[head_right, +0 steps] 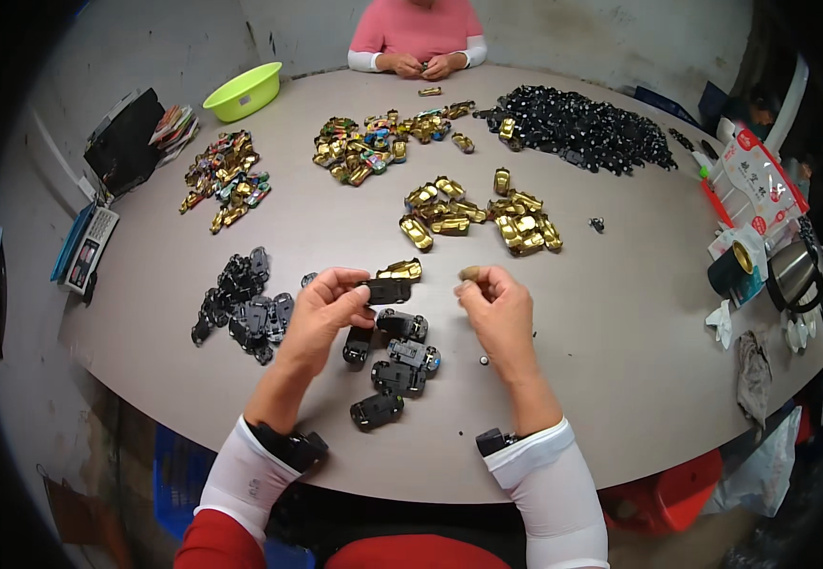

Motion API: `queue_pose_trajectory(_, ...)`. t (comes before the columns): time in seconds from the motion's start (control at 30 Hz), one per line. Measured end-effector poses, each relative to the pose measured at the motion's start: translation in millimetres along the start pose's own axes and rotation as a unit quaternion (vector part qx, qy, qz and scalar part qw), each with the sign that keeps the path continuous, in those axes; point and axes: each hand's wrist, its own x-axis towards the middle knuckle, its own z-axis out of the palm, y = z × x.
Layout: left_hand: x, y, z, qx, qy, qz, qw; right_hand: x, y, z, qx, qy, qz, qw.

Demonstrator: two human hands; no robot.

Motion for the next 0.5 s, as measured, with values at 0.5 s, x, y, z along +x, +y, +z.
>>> queue_pose_trajectory(0.5,-27.4,11.1,-60.6,0.381,0.020,0.090,0.920,9.4,-2.2,38.9,-0.316,-0.106,-0.317,0.888)
